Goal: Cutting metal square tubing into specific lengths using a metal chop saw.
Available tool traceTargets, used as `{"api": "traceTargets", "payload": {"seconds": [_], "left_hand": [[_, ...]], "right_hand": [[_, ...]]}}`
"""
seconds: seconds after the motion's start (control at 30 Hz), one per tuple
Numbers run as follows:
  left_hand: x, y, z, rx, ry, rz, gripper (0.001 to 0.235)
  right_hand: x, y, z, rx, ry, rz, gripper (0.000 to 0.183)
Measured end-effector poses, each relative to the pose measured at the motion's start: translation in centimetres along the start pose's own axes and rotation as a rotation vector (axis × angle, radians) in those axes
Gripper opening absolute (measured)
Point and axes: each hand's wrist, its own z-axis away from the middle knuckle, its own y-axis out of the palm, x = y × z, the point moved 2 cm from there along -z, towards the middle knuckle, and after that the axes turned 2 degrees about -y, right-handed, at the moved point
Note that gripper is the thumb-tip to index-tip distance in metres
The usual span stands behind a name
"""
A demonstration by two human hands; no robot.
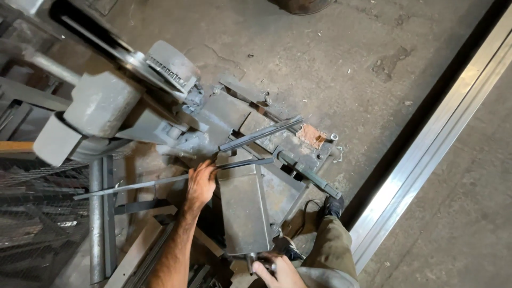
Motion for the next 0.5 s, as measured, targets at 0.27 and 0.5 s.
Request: {"api": "traceTargets", "payload": {"seconds": [0.27,0.5], "left_hand": [[1.8,0.9,0.5,0.014,-0.022,-0.003,0.020],[3.6,1.6,0.4,0.002,0.011,-0.010,0.021]], "right_hand": [[-6.5,3.7,-0.5,0.045,0.664,-1.121,0.035],[-11.6,7.4,-0.2,0.003,0.679,-1.099,0.040]]}}
